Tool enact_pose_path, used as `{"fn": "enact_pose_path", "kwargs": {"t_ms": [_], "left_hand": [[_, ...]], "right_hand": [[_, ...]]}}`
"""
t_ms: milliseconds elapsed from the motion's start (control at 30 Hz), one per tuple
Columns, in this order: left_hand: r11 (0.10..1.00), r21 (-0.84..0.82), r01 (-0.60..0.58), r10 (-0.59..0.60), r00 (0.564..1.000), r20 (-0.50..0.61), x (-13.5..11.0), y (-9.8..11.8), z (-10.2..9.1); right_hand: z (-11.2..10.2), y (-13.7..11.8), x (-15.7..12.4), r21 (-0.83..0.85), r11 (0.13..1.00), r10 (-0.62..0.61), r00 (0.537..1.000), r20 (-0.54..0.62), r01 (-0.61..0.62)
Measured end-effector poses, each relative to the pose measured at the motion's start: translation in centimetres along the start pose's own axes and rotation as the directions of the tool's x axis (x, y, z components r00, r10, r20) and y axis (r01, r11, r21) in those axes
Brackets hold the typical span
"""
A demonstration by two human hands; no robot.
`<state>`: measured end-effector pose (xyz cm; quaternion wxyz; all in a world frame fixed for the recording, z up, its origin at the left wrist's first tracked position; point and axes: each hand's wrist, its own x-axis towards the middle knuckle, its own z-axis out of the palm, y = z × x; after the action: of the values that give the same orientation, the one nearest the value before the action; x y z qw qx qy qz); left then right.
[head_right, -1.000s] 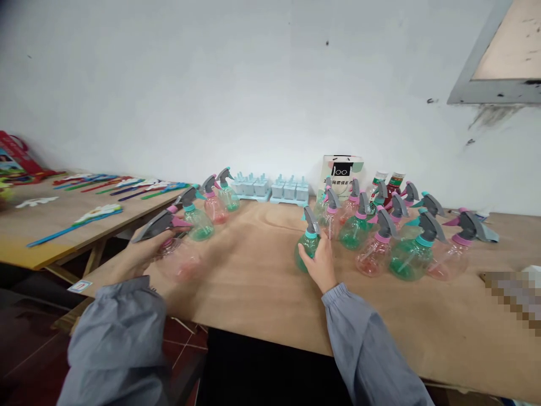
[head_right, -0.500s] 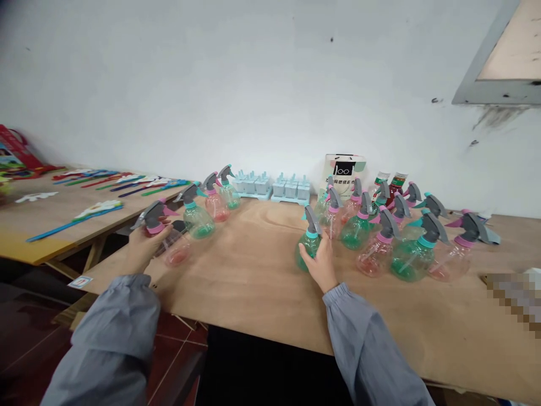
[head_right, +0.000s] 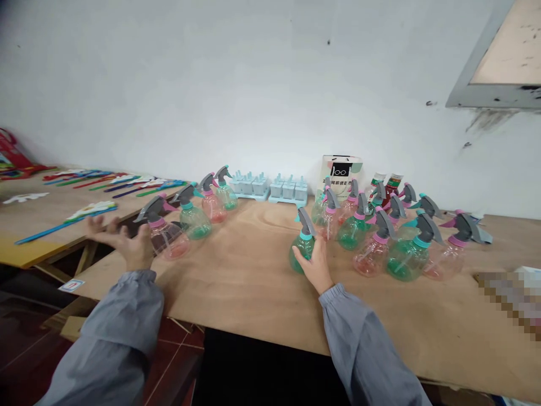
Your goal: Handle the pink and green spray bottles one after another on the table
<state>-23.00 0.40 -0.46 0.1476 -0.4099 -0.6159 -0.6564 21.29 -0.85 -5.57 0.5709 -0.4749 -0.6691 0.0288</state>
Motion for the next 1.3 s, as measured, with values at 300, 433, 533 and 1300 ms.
{"fn": "enact_pose_path", "kwargs": {"t_ms": [300, 433, 533, 1300], "left_hand": [[0.864, -0.502, 0.035, 0.317, 0.737, 0.597, -9.5, 12.9, 1.7], [0.822, -0.468, 0.324, 0.298, 0.456, 0.839, -14.1, 18.1, 5.1], [0.779, -0.469, 0.417, 0.244, 0.487, 0.839, -15.8, 19.5, 7.3], [0.08, -0.271, 0.959, 0.153, 0.257, 0.954, -12.6, 15.8, 8.0]], "right_hand": [[1.0, -1.5, -1.2, 0.078, 0.996, -0.043, 0.985, 0.167, 0.031], [1.4, -2.9, -2.0, 0.134, 0.988, -0.113, 0.957, 0.267, 0.079], [1.1, -2.9, -2.2, 0.155, 0.981, -0.168, 0.915, 0.366, 0.118], [1.7, 6.9, 5.9, -0.153, 0.986, 0.033, 0.971, -0.235, -0.071]]}}
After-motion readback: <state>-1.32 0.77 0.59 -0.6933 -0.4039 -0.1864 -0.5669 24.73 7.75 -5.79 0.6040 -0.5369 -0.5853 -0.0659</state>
